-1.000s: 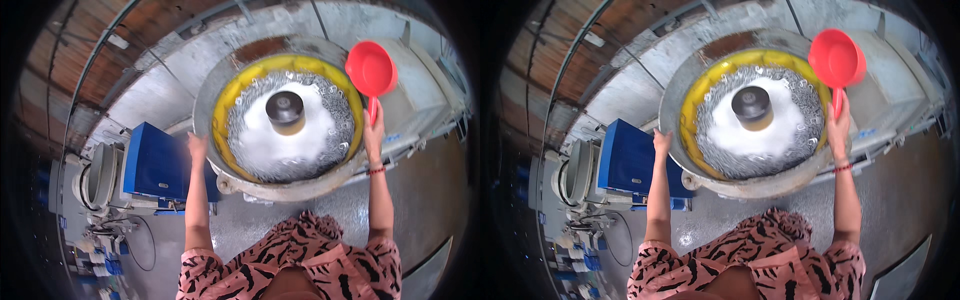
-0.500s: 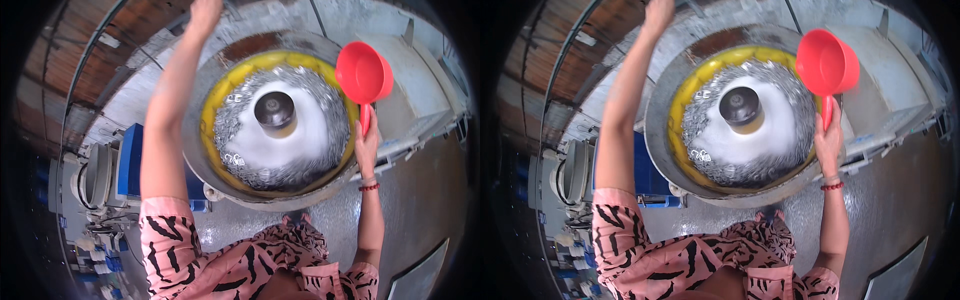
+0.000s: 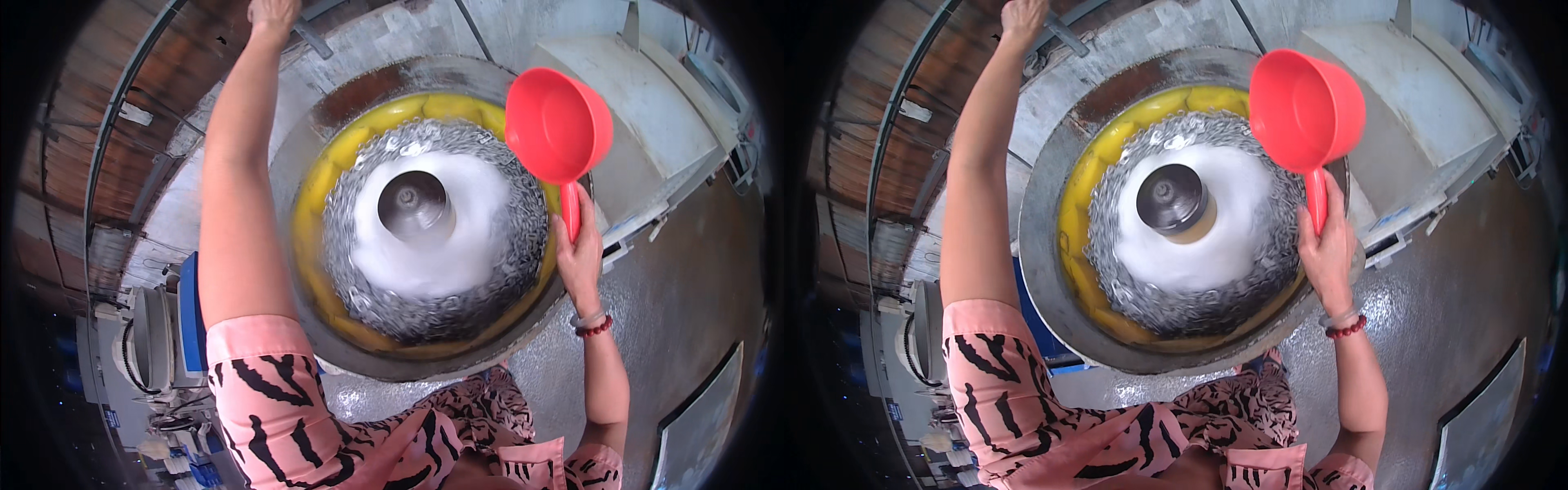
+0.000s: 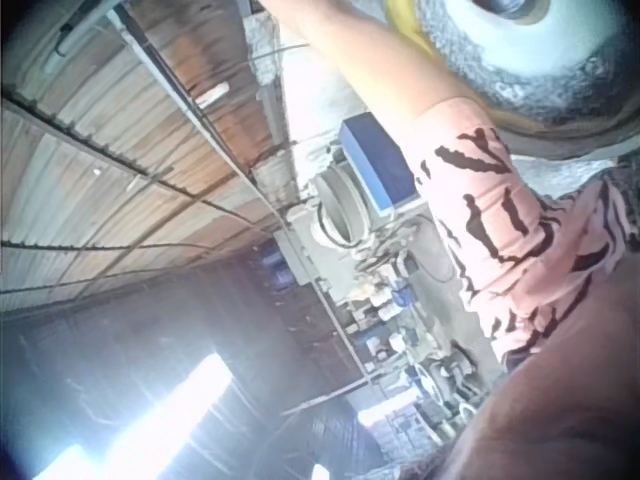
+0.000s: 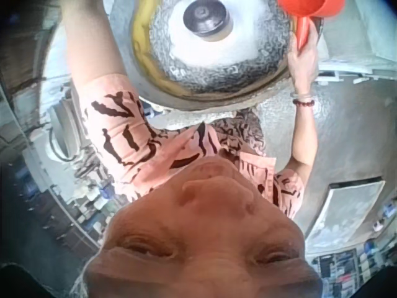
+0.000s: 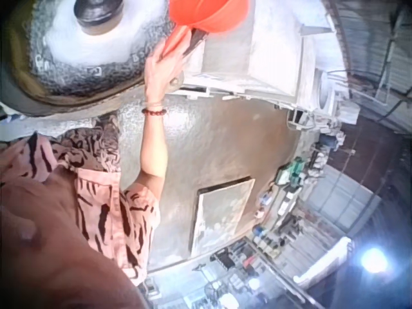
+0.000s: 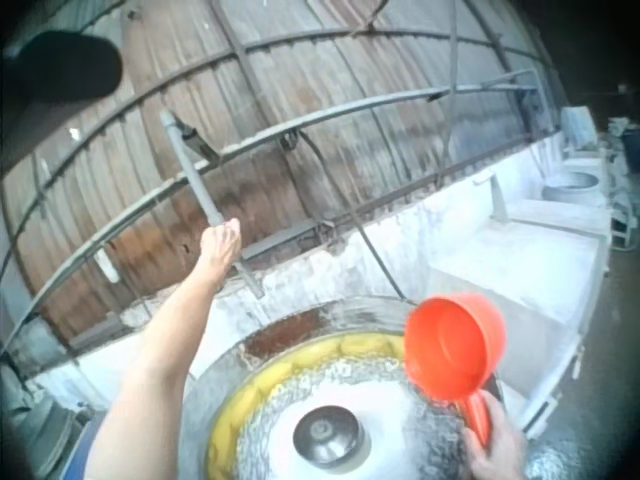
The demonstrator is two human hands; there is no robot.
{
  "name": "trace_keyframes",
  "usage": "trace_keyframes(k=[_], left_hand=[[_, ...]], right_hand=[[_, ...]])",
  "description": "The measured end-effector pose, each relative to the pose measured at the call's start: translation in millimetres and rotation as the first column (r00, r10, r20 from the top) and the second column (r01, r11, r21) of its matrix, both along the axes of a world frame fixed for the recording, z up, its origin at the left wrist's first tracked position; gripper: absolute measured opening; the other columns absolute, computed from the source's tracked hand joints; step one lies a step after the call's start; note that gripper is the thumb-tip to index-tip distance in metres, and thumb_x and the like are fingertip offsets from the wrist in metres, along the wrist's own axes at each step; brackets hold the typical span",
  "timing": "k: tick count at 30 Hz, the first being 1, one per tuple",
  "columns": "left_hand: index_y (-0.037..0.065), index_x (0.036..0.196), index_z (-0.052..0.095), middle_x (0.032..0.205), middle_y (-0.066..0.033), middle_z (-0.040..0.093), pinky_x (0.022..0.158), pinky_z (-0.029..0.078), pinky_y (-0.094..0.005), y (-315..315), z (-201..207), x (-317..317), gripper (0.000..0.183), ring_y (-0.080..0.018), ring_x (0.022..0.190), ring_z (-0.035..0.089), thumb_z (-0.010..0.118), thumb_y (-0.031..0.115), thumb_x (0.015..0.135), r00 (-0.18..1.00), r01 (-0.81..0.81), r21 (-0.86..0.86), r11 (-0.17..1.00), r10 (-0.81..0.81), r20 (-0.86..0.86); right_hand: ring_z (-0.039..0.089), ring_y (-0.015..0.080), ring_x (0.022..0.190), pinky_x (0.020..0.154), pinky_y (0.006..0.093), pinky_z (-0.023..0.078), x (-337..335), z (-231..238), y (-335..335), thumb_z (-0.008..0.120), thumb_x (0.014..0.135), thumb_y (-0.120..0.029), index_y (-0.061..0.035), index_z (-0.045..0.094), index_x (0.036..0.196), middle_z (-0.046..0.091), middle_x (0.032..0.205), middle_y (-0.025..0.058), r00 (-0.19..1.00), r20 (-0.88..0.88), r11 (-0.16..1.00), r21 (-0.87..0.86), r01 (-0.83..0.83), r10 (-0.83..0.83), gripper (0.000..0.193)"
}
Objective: The person adds a scoop of water into a rotating vibratory finishing machine containing metal parts and media, then turns off the machine using a control panel.
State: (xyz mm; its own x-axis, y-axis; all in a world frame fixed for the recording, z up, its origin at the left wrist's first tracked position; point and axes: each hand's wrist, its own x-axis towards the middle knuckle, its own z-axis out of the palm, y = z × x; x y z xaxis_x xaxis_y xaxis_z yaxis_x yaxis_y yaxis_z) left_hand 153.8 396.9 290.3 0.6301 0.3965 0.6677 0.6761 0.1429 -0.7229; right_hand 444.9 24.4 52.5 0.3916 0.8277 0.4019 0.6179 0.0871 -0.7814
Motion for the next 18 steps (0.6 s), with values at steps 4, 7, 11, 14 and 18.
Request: trace_keyframes(k=[4, 7, 11, 14, 18], left_hand=[[0.005, 0.082, 0.048, 0.057, -0.0118, 0.058, 0.044, 0.046, -0.0334, 7.1, 8.4, 5.6, 0.010, -0.0231, 0.052, 0.060, 0.043, 0.010, 0.076, 0.970, 0.173, 0.025, 0.985, -0.174, 0.168], [0.005, 0.085, 0.046, 0.057, -0.0140, 0.058, 0.045, 0.046, -0.0367, -1.0, 7.7, 8.2, 0.011, -0.0269, 0.052, 0.059, 0.040, 0.010, 0.077, 0.930, 0.203, -0.034, 0.978, -0.182, 0.319], [0.005, 0.086, 0.044, 0.057, -0.0147, 0.057, 0.046, 0.046, -0.0385, 1.2, 9.2, 1.6, 0.012, -0.0279, 0.052, 0.059, 0.037, 0.011, 0.079, 0.914, 0.240, -0.055, 0.969, -0.206, 0.349], [0.005, 0.087, 0.044, 0.060, -0.0159, 0.058, 0.048, 0.047, -0.0391, 1.4, 10.5, 2.8, 0.013, -0.0290, 0.056, 0.060, 0.035, 0.012, 0.080, 0.904, 0.212, -0.102, 0.972, -0.155, 0.399], [0.004, 0.089, 0.043, 0.062, -0.0171, 0.058, 0.051, 0.047, -0.0402, 0.0, 10.8, 5.1, 0.015, -0.0305, 0.058, 0.060, 0.033, 0.013, 0.082, 0.877, 0.203, -0.154, 0.967, -0.109, 0.468]], right_hand=[[0.055, 0.0357, 0.090, 0.075, 0.0383, 0.044, 1.2, 2.8, -0.6, 0.052, 0.080, -0.016, -0.0088, 0.035, 0.124, 0.055, 0.103, 0.0200, 0.999, 0.015, 0.999, -0.038, 0.029, -0.029, 0.048], [0.055, 0.0358, 0.090, 0.075, 0.0383, 0.044, 0.6, 0.7, 0.1, 0.052, 0.080, -0.016, -0.0088, 0.035, 0.124, 0.055, 0.103, 0.0203, 1.000, -0.003, 0.999, -0.042, 0.029, -0.029, 0.048], [0.056, 0.0368, 0.088, 0.073, 0.0385, 0.044, 0.9, 0.4, 0.7, 0.052, 0.080, -0.016, -0.0090, 0.034, 0.124, 0.055, 0.101, 0.0208, 0.999, 0.036, 0.999, -0.042, 0.024, -0.022, 0.049], [0.056, 0.0379, 0.083, 0.069, 0.0395, 0.044, 0.5, 5.1, -0.8, 0.052, 0.080, -0.016, -0.0092, 0.034, 0.124, 0.056, 0.096, 0.0215, 0.997, 0.068, 0.997, -0.069, 0.035, -0.030, 0.049], [0.057, 0.0384, 0.079, 0.066, 0.0406, 0.044, 1.9, 3.3, -0.8, 0.052, 0.080, -0.016, -0.0094, 0.033, 0.124, 0.057, 0.092, 0.0223, 0.999, 0.047, 0.994, -0.108, 0.026, -0.021, 0.049]])
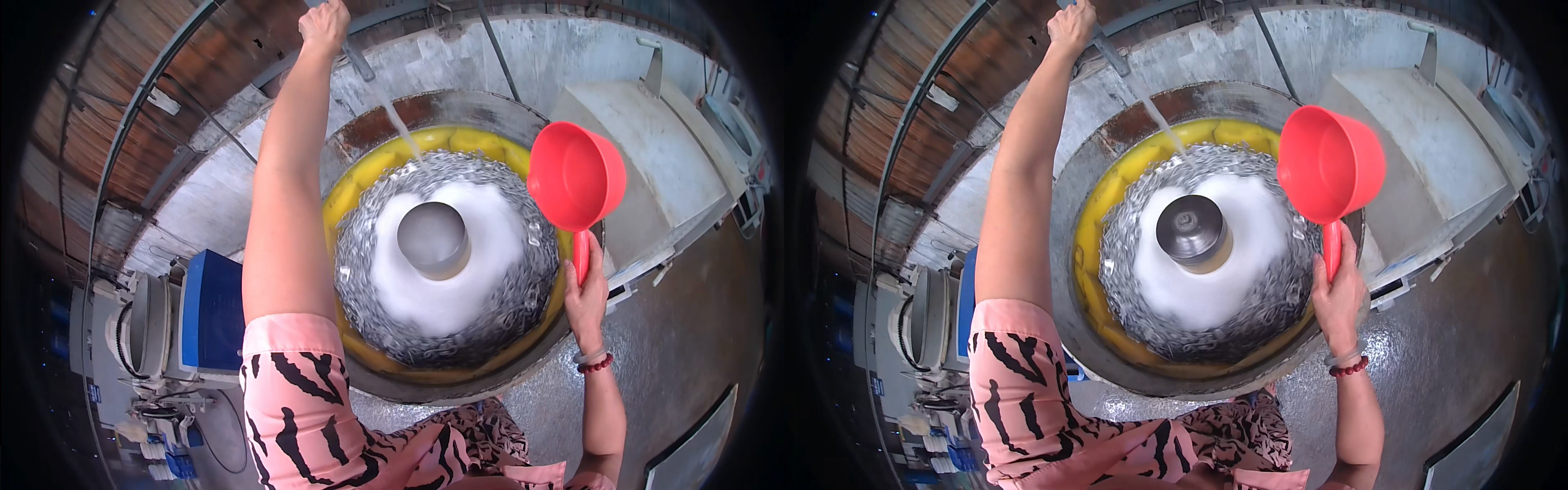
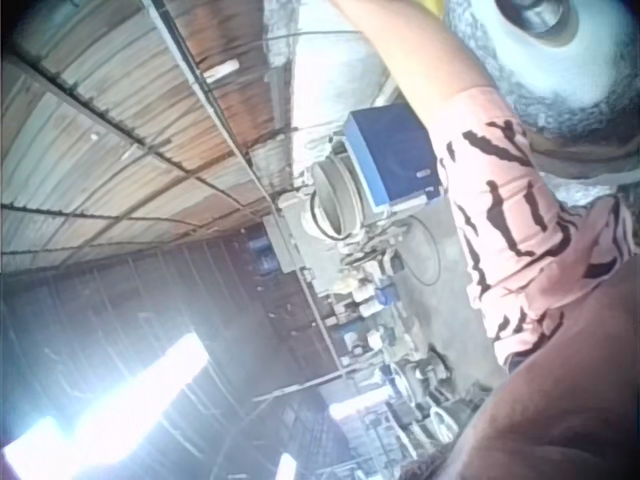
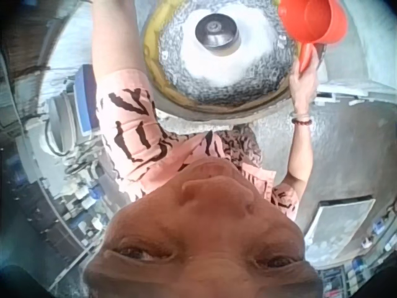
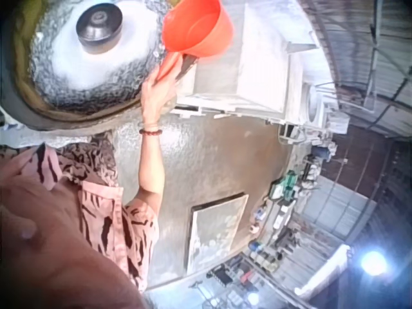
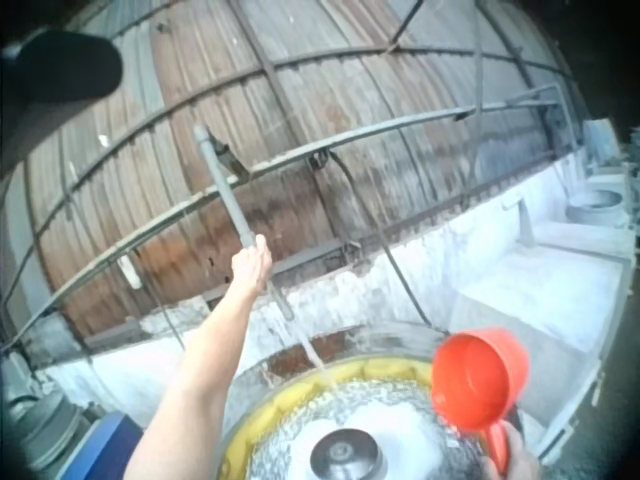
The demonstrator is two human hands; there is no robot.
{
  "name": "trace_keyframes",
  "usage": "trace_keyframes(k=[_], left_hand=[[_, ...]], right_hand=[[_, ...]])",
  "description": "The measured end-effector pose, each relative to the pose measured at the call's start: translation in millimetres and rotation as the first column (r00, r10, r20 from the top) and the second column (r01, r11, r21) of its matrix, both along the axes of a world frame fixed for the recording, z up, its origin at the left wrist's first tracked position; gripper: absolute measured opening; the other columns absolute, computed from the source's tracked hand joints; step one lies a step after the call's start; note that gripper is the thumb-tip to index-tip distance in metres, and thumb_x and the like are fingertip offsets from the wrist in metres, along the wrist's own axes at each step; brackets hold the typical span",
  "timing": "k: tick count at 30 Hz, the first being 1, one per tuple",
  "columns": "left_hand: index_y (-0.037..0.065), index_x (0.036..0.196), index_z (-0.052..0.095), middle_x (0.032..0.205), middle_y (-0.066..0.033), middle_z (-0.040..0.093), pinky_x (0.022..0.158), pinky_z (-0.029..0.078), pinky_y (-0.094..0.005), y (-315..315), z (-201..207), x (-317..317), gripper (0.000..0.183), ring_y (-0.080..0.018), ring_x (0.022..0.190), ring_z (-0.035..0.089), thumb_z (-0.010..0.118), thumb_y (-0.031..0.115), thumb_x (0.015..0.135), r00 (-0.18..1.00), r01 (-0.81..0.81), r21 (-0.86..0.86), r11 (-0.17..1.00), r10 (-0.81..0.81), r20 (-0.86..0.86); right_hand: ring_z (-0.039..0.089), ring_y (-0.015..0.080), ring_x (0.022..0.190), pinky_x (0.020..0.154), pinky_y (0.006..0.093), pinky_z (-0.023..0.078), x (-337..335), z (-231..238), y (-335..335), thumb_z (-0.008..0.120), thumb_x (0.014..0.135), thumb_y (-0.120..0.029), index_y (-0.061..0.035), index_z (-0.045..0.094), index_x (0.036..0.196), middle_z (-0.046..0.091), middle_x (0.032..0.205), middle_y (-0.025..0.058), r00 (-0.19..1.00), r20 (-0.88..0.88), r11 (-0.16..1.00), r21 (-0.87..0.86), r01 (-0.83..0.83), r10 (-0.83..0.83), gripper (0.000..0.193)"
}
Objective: The person adds a scoop of water into a rotating vibratory finishing machine containing metal parts and media, then turns off the machine using a control panel.
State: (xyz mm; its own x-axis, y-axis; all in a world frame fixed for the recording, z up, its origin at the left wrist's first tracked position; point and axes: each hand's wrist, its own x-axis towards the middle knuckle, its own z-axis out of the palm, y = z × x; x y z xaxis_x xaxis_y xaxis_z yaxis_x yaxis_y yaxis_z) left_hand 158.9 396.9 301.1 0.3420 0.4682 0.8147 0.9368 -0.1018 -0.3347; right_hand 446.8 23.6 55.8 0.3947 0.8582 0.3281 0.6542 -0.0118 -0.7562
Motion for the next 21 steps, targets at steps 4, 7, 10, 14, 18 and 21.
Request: trace_keyframes(k=[4, 7, 10, 14, 18, 21], left_hand=[[0.004, 0.088, 0.044, 0.067, -0.0144, 0.058, 0.054, 0.046, -0.0376, -5.5, 3.5, 9.5, 0.014, -0.0272, 0.062, 0.059, 0.035, 0.014, 0.083, 0.995, -0.090, -0.071, 0.993, 0.093, 0.044], [0.003, 0.092, 0.045, 0.090, -0.0208, 0.060, 0.070, 0.047, -0.0452, 0.2, 5.9, 11.1, 0.017, -0.0356, 0.086, 0.058, 0.035, 0.012, 0.082, 0.976, -0.131, -0.184, 0.974, 0.158, 0.146], [0.004, 0.092, 0.043, 0.084, -0.0229, 0.061, 0.069, 0.048, -0.0459, 3.2, 7.7, 10.5, 0.017, -0.0364, 0.083, 0.059, 0.034, 0.015, 0.083, 0.976, -0.114, -0.159, 0.981, 0.141, 0.167], [0.003, 0.094, 0.042, 0.087, -0.0212, 0.061, 0.069, 0.047, -0.0452, 2.1, 7.1, 10.1, 0.022, -0.0360, 0.084, 0.059, 0.036, 0.021, 0.084, 0.968, -0.131, -0.192, 0.973, 0.167, 0.185], [0.004, 0.103, 0.041, 0.089, -0.0195, 0.061, 0.071, 0.046, -0.0458, -10.7, 5.5, 2.1, 0.046, -0.0355, 0.085, 0.059, 0.041, 0.045, 0.082, 0.953, -0.094, -0.231, 0.968, 0.155, 0.261], [0.006, 0.114, 0.037, 0.088, -0.0197, 0.061, 0.074, 0.044, -0.0468, -54.5, 23.2, 0.1, 0.066, -0.0356, 0.087, 0.058, 0.042, 0.060, 0.076, 0.912, -0.079, -0.248, 0.966, 0.170, 0.374]], right_hand=[[0.056, 0.0394, 0.078, 0.065, 0.0412, 0.044, 0.1, 1.9, 0.5, 0.053, 0.079, -0.016, -0.0089, 0.033, 0.124, 0.057, 0.090, 0.0234, 1.000, -0.001, 0.998, 0.057, -0.011, 0.011, 0.050], [0.056, 0.0402, 0.078, 0.065, 0.0417, 0.044, -0.3, 1.7, -0.6, 0.053, 0.079, -0.016, -0.0081, 0.033, 0.125, 0.057, 0.090, 0.0239, 0.999, -0.019, 0.998, 0.057, -0.027, 0.028, 0.050], [0.055, 0.0406, 0.078, 0.066, 0.0424, 0.044, 1.4, 4.2, -3.0, 0.053, 0.079, -0.016, -0.0069, 0.033, 0.125, 0.057, 0.091, 0.0239, 0.999, -0.014, 0.999, 0.013, -0.029, 0.030, 0.051], [0.055, 0.0408, 0.078, 0.066, 0.0434, 0.043, 2.2, 4.1, -2.2, 0.052, 0.079, -0.016, -0.0055, 0.033, 0.124, 0.056, 0.094, 0.0240, 0.999, -0.021, 0.999, 0.002, -0.042, 0.042, 0.050], [0.055, 0.0390, 0.086, 0.072, 0.0402, 0.043, -2.2, 2.2, -3.2, 0.050, 0.082, -0.017, -0.0097, 0.031, 0.125, 0.055, 0.097, 0.0233, 0.999, -0.033, 0.999, -0.001, -0.032, 0.032, 0.048], [0.053, 0.0382, 0.094, 0.077, 0.0395, 0.042, -0.6, 5.0, -4.7, 0.050, 0.082, -0.014, -0.0087, 0.031, 0.126, 0.053, 0.104, 0.0234, 0.998, -0.052, 0.997, -0.066, -0.040, 0.036, 0.048]])
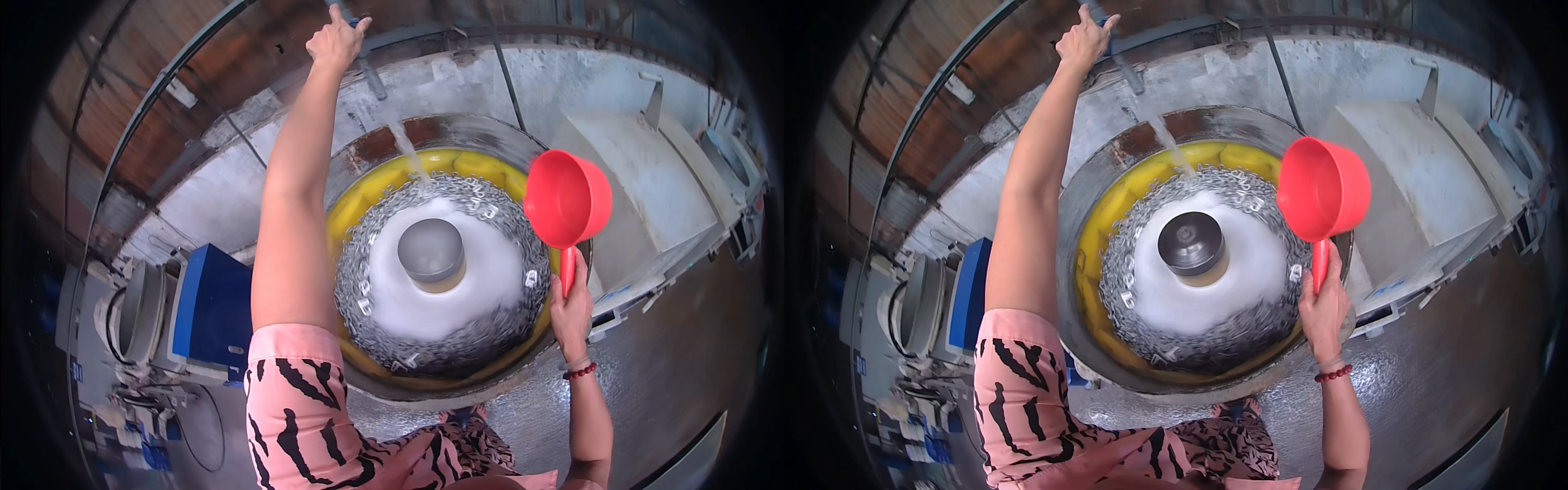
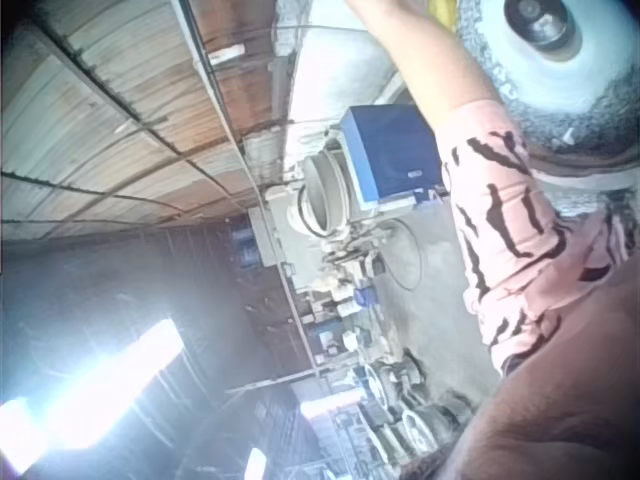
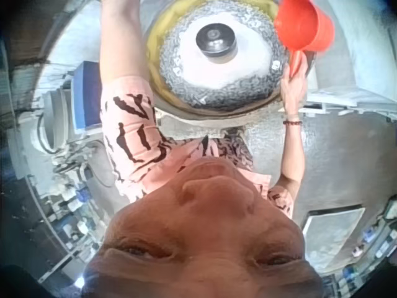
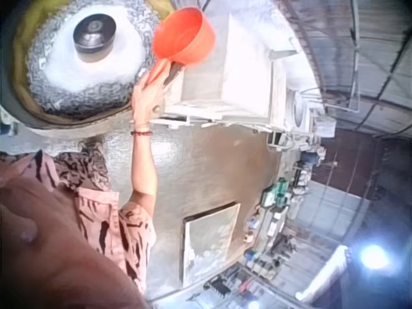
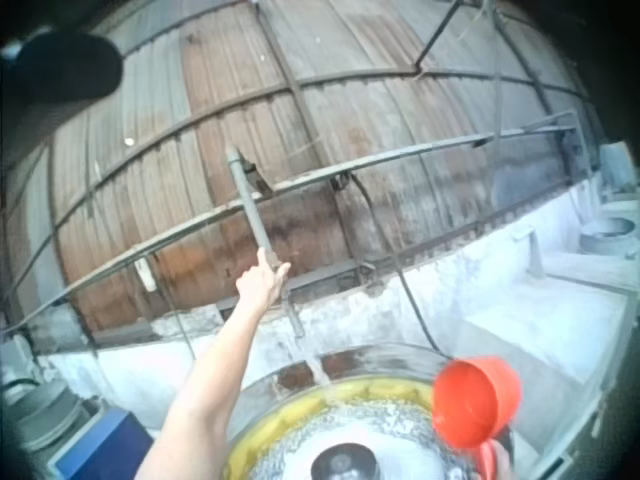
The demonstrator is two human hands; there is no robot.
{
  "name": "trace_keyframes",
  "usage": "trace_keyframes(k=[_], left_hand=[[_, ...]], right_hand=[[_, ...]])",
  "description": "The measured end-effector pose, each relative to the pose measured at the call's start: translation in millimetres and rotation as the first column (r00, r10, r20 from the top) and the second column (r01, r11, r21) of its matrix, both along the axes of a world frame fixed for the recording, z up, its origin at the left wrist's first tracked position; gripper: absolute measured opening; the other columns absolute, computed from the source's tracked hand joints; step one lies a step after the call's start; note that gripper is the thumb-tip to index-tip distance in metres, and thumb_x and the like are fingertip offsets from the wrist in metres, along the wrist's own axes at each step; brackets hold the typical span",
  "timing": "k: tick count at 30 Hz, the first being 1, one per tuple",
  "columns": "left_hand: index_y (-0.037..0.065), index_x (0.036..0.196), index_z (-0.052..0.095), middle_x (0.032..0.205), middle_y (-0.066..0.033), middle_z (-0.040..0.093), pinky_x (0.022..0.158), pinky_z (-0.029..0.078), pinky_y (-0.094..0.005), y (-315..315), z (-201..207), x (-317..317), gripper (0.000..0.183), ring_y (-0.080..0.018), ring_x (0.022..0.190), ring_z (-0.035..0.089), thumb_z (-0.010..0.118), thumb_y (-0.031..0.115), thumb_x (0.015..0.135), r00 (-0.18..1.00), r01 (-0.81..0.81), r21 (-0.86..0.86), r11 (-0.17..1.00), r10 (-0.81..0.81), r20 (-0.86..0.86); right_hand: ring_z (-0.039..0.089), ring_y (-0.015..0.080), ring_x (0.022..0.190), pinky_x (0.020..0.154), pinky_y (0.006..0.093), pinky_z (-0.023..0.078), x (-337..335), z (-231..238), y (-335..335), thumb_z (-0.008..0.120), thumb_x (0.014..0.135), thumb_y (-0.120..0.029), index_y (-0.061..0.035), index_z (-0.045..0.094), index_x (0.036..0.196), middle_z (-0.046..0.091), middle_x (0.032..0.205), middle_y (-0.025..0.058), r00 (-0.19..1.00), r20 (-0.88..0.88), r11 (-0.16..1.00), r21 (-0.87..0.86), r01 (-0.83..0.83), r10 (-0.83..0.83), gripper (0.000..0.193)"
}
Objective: The person adds a scoop of water into a rotating vibratory finishing machine containing metal parts and media, then turns off the machine using a control panel.
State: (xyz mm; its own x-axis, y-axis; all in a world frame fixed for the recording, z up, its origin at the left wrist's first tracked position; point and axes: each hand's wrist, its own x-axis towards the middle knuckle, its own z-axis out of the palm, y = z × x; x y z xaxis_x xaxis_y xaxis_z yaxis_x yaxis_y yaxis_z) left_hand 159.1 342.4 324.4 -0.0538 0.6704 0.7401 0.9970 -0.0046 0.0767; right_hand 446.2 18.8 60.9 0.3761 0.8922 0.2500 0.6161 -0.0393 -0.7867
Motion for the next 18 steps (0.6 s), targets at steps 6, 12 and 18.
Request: trace_keyframes(k=[6, 12, 18], left_hand=[[0.008, 0.110, 0.049, 0.093, -0.0212, 0.059, 0.078, 0.043, -0.0471, -74.7, -25.8, -95.9, 0.053, -0.0383, 0.092, 0.055, 0.055, 0.044, 0.073, 0.989, -0.142, -0.134, 0.981, 0.135, -0.061], [0.004, 0.128, 0.032, 0.121, -0.0191, 0.044, 0.090, 0.032, -0.0529, -207.6, -169.7, -199.5, 0.068, -0.0379, 0.114, 0.038, 0.054, 0.043, 0.076, 0.954, -0.230, -0.782, 0.579, 0.293, -0.064], [0.012, 0.119, 0.047, 0.122, -0.0190, 0.044, 0.091, 0.034, -0.0470, -262.1, -271.9, -252.2, 0.059, -0.0385, 0.113, 0.039, 0.058, 0.047, 0.073, 0.773, 0.008, -0.816, 0.578, 0.514, 0.371]], right_hand=[[0.053, 0.0413, 0.088, 0.071, 0.0445, 0.041, -4.7, 0.9, -2.6, 0.050, 0.080, -0.014, -0.0110, 0.027, 0.127, 0.053, 0.104, 0.0228, 1.000, 0.031, 0.976, 0.217, -0.013, 0.006, 0.052], [0.058, 0.0361, 0.074, 0.061, 0.0388, 0.044, 11.1, -2.8, 25.9, 0.051, 0.079, -0.014, -0.0072, 0.035, 0.122, 0.058, 0.091, 0.0203, 0.959, 0.253, 0.922, 0.328, -0.206, 0.124, 0.047], [0.033, 0.0078, 0.039, 0.036, 0.0208, 0.026, -60.7, 53.9, 129.4, 0.051, 0.078, -0.014, -0.0085, 0.048, 0.086, 0.042, 0.054, 0.0002, 0.336, -0.913, 0.744, -0.057, -0.666, 0.231, 0.010]])
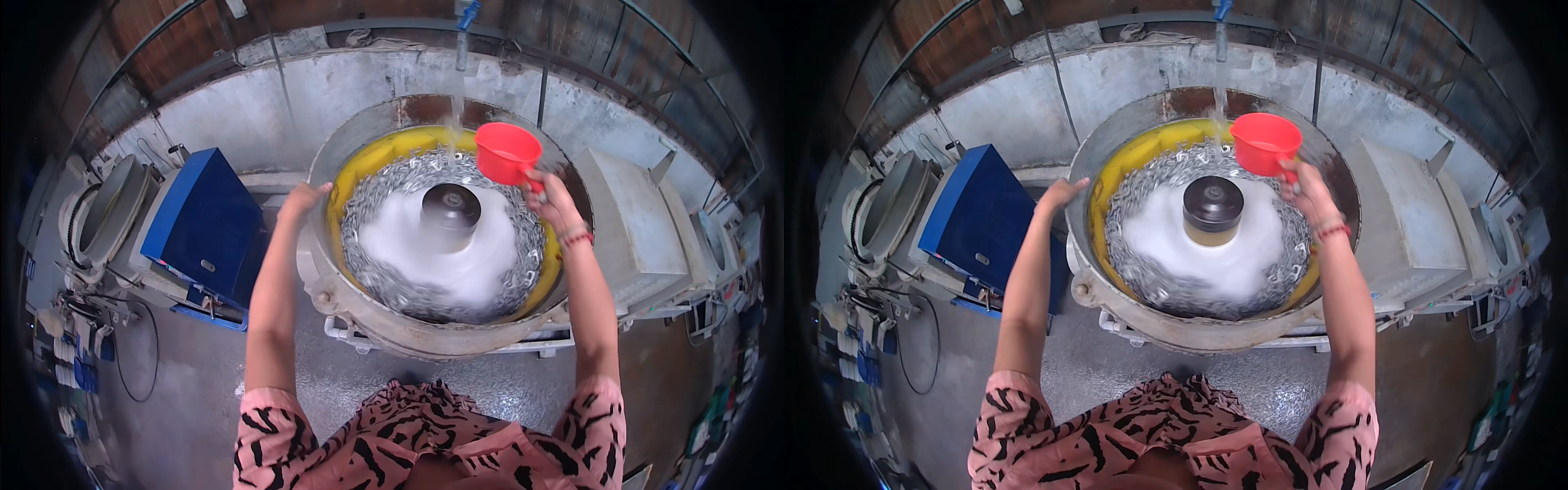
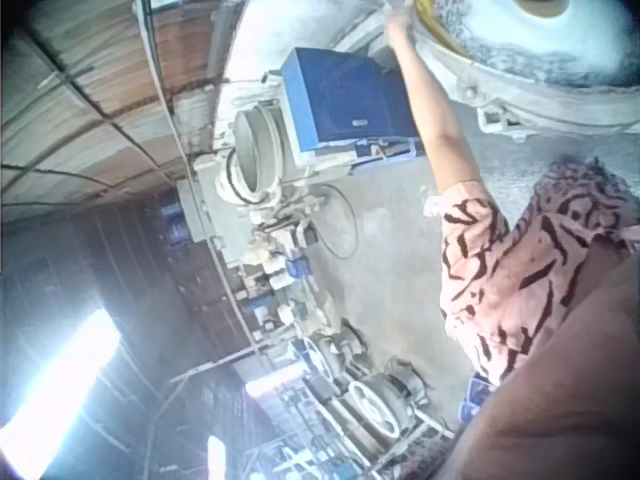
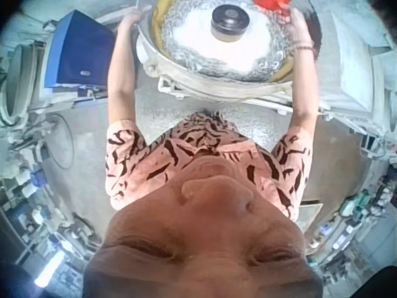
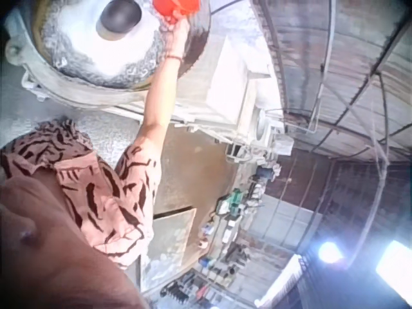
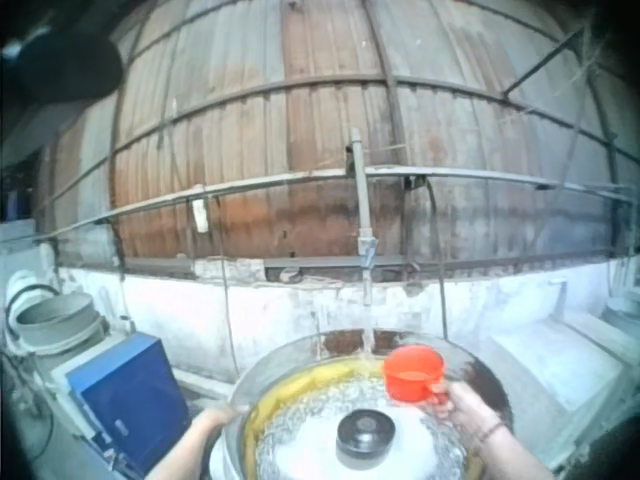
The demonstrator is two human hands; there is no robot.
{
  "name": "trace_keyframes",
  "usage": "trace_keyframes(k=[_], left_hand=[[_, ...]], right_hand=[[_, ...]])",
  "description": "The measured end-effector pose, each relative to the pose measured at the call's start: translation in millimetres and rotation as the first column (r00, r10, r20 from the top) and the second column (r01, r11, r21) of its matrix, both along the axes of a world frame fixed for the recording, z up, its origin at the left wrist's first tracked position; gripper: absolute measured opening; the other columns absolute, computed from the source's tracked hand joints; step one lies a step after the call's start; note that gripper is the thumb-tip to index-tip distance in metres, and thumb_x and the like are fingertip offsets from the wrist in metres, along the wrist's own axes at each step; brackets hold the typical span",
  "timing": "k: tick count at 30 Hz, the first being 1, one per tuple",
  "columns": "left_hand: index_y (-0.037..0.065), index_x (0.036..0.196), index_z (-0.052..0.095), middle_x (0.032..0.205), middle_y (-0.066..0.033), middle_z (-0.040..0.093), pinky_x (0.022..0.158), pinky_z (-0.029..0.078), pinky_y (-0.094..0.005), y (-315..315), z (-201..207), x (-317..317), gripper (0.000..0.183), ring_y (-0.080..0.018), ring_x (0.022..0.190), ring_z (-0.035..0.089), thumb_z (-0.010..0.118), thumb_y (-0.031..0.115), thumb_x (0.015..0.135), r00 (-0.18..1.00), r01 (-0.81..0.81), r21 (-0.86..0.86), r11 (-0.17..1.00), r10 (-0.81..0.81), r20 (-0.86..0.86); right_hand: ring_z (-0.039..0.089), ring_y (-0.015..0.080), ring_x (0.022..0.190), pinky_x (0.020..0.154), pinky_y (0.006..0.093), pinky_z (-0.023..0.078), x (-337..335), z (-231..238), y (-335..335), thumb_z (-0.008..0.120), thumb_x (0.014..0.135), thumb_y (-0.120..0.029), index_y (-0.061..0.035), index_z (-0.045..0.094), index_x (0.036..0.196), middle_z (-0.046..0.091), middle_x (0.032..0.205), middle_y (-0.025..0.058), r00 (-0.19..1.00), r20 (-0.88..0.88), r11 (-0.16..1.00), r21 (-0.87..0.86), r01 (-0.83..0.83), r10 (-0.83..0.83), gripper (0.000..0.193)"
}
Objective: The person adds a scoop of water into a rotating vibratory finishing machine containing metal parts and media, then turns off the machine using a control panel.
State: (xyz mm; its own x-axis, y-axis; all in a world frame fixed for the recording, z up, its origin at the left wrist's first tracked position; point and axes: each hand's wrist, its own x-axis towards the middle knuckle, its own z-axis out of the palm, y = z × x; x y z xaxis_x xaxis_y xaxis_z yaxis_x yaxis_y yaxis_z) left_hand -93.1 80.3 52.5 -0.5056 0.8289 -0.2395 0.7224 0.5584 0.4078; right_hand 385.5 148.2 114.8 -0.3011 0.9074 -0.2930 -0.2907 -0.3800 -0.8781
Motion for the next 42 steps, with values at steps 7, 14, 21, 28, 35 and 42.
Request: trace_keyframes(k=[7, 14, 21, 28, 35, 42], left_hand=[[0.009, 0.110, 0.038, 0.106, -0.0180, 0.053, 0.083, 0.041, -0.0462, -19.8, -25.0, 21.7, 0.042, -0.0367, 0.104, 0.047, 0.058, 0.021, 0.075, 0.983, -0.165, 0.266, 0.950, 0.180, -0.031], [0.008, 0.106, 0.040, 0.100, -0.0201, 0.055, 0.080, 0.042, -0.0482, -22.5, -29.9, 17.3, 0.036, -0.0388, 0.096, 0.051, 0.057, 0.015, 0.074, 0.986, -0.157, 0.356, 0.921, 0.165, 0.006], [0.005, 0.108, 0.039, 0.097, -0.0225, 0.056, 0.079, 0.041, -0.0469, -21.7, -31.1, 15.9, 0.042, -0.0381, 0.096, 0.051, 0.060, 0.011, 0.073, 0.991, -0.133, 0.393, 0.910, 0.133, 0.028], [0.004, 0.107, 0.040, 0.095, -0.0251, 0.056, 0.081, 0.040, -0.0449, -21.4, -34.1, 12.5, 0.041, -0.0399, 0.095, 0.051, 0.059, 0.011, 0.072, 0.989, -0.144, 0.409, 0.901, 0.124, 0.075], [0.003, 0.111, 0.040, 0.097, -0.0251, 0.056, 0.081, 0.042, -0.0425, -19.2, -33.5, 13.3, 0.046, -0.0384, 0.096, 0.051, 0.061, 0.010, 0.071, 0.990, -0.144, 0.370, 0.918, 0.137, 0.044], [0.004, 0.111, 0.042, 0.098, -0.0259, 0.055, 0.081, 0.041, -0.0445, -21.7, -34.1, 11.8, 0.040, -0.0401, 0.095, 0.051, 0.054, 0.012, 0.073, 0.992, -0.123, 0.392, 0.912, 0.125, 0.021]], right_hand=[[0.033, 0.0111, 0.039, 0.035, 0.0237, 0.024, -115.6, -31.1, 113.9, 0.044, 0.077, -0.010, -0.0093, 0.038, 0.075, 0.038, 0.053, 0.0028, 0.993, -0.111, 0.983, -0.185, 0.014, -0.036, 0.007], [0.037, 0.0127, 0.039, 0.034, 0.0245, 0.024, -146.0, -50.5, 158.8, 0.045, 0.076, -0.008, -0.0092, 0.036, 0.077, 0.037, 0.054, 0.0029, 0.988, -0.131, 0.990, -0.124, 0.068, -0.085, 0.009], [0.038, 0.0136, 0.041, 0.034, 0.0261, 0.025, -146.1, -54.3, 167.4, 0.046, 0.077, -0.009, -0.0077, 0.040, 0.079, 0.039, 0.056, 0.0049, 0.982, -0.139, 0.990, -0.073, 0.118, -0.127, 0.006], [0.034, 0.0113, 0.041, 0.035, 0.0237, 0.024, -145.4, -65.7, 162.2, 0.047, 0.078, -0.010, -0.0075, 0.039, 0.076, 0.041, 0.056, 0.0042, 0.981, -0.129, 0.986, -0.097, 0.136, -0.148, 0.008], [0.036, 0.0117, 0.039, 0.034, 0.0239, 0.026, -121.2, -86.4, 157.4, 0.052, 0.076, -0.007, -0.0072, 0.044, 0.078, 0.044, 0.056, 0.0047, 0.988, -0.120, 0.985, 0.128, 0.117, -0.102, 0.008], [0.039, 0.0071, 0.043, 0.038, 0.0203, 0.026, -69.0, -67.5, 118.8, 0.057, 0.070, -0.003, -0.0055, 0.046, 0.119, 0.046, 0.058, 0.0023, 0.851, 0.488, 0.952, 0.304, 0.043, -0.195, 0.050]])
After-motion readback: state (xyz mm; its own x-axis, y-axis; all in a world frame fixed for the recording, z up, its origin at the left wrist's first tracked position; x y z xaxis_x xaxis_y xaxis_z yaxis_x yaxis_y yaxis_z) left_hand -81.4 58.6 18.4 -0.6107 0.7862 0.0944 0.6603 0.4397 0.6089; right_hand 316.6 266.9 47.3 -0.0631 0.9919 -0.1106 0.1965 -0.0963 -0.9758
